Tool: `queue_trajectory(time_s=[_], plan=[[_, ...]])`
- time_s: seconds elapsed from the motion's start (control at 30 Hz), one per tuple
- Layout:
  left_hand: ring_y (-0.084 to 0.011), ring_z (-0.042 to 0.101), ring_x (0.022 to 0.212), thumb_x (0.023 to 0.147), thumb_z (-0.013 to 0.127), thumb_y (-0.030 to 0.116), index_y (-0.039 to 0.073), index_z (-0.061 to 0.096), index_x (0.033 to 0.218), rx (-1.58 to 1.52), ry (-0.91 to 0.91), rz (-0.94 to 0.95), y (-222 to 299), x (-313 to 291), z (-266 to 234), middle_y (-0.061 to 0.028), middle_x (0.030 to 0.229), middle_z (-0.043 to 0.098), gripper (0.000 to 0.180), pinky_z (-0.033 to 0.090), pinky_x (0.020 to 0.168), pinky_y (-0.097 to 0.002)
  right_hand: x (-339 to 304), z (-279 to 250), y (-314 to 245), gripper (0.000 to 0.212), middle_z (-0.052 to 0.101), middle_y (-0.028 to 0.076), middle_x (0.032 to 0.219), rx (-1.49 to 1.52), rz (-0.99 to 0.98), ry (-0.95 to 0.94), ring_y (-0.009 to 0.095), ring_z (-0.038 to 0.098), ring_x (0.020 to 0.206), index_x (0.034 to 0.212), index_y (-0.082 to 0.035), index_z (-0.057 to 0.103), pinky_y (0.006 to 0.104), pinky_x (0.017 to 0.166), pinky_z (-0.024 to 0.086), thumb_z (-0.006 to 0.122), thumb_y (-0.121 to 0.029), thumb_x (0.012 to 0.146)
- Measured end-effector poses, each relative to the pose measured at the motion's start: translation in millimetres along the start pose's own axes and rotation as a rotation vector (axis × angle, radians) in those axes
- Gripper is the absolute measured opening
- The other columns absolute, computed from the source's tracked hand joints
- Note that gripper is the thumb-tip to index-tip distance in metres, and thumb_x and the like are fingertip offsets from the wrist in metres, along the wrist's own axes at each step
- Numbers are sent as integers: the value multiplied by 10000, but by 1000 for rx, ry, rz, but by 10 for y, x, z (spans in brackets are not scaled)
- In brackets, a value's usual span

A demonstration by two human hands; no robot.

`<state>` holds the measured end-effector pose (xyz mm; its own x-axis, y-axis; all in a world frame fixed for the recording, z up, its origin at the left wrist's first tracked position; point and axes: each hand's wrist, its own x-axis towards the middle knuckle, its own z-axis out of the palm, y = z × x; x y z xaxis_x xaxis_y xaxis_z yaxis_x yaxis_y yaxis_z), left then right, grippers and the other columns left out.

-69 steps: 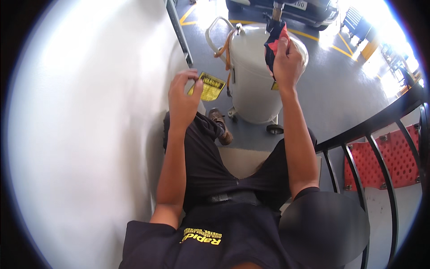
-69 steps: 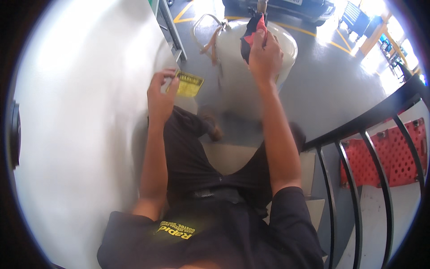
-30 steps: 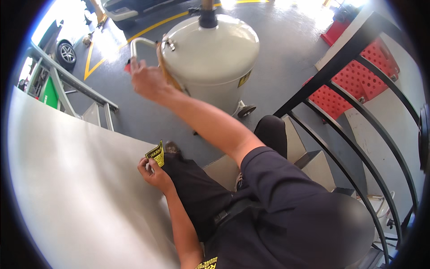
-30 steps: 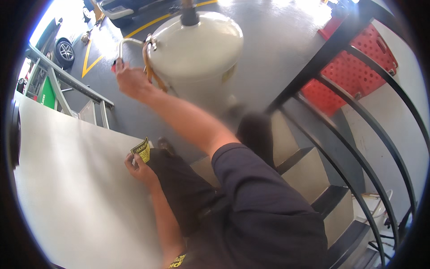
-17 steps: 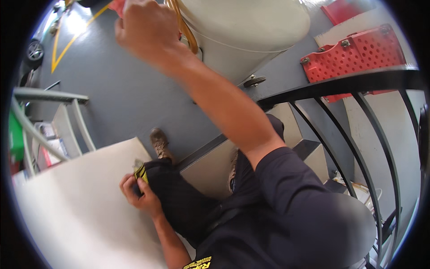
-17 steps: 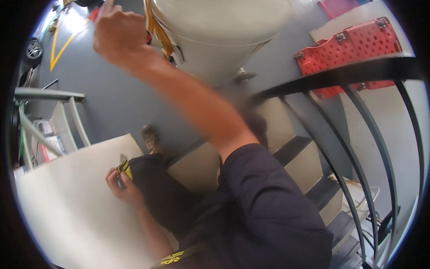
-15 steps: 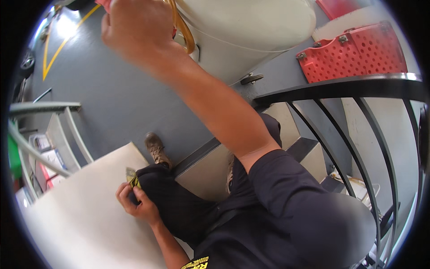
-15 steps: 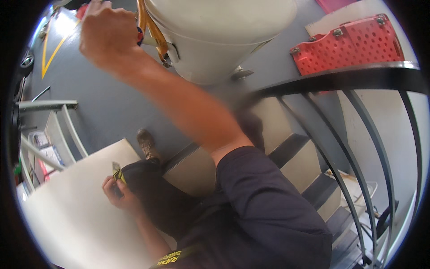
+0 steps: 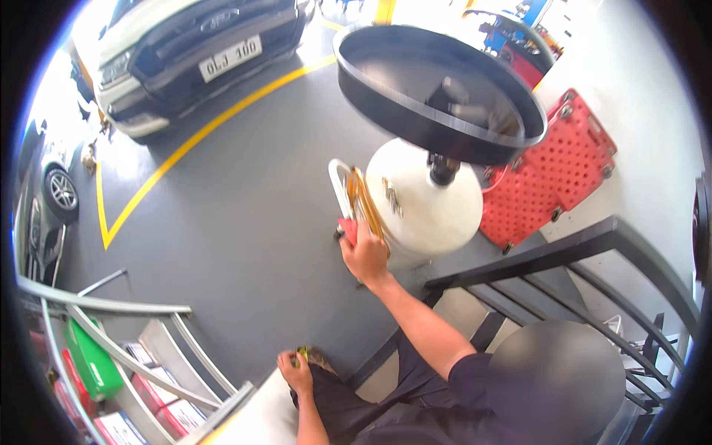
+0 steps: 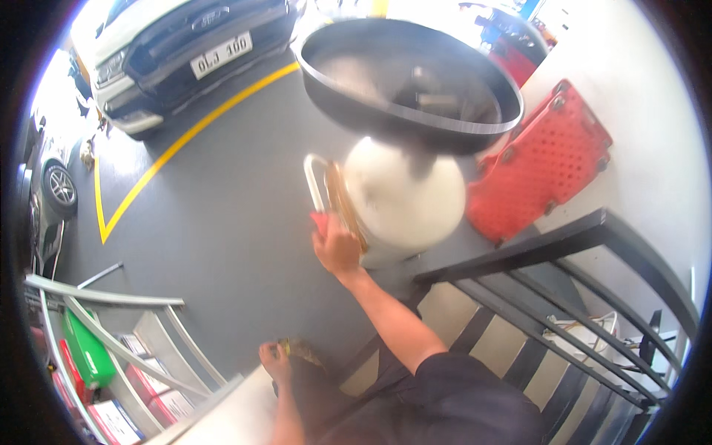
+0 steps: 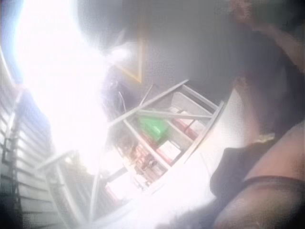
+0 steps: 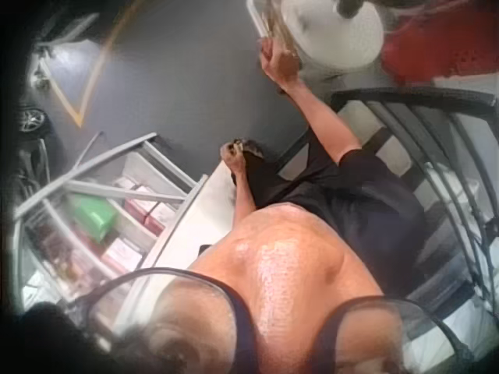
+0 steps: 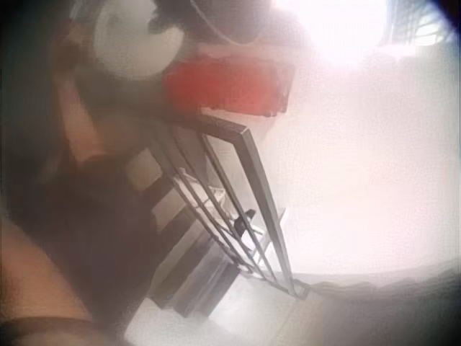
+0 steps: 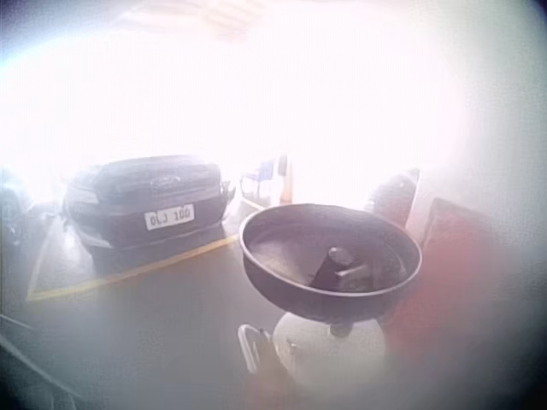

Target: The person sits on the floor and wipes the exterior of a white cylindrical tank with a red and blue cloth. They clean around the tank's body, hoses, and warning labels, then stand up and move a black oil drain pan.

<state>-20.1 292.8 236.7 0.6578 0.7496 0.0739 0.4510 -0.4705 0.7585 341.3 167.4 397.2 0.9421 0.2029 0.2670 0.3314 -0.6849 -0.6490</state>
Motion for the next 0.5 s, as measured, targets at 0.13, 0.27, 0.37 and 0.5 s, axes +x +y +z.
queue_trajectory(time_s=[0.13,0.27,0.37,0.5], plan=[[-351,644,943,945,710,49,-12,657,990,-51,-48,-202,326,-13,-521,-158,978,639,92,523,877,-479,271,-39,-70,236,763,226,854,-69,254,-35,487,754,834,1058,-65,644,597,765,583,726,-232,913],[-327,665,952,936,735,75,3,664,985,-145,-124,-333,846,431,-1068,-136,975,654,113,546,866,-460,393,-166,-123,210,771,230,890,-43,350,-87,505,751,872,1028,-91,668,613,817,578,709,-263,915],[-320,675,971,930,747,90,20,689,1009,-98,-151,-162,1291,1190,-1279,-129,1007,683,120,557,882,-462,528,-241,-268,215,772,230,903,-8,444,-131,503,746,915,1022,-87,677,604,844,572,710,-268,911],[-337,678,1172,926,729,110,53,702,1039,-228,-432,175,1977,2585,-1126,-111,1148,748,129,534,1048,-456,630,-201,-224,208,770,233,924,-7,528,-175,489,742,963,1039,-90,691,592,859,568,711,-254,913]])
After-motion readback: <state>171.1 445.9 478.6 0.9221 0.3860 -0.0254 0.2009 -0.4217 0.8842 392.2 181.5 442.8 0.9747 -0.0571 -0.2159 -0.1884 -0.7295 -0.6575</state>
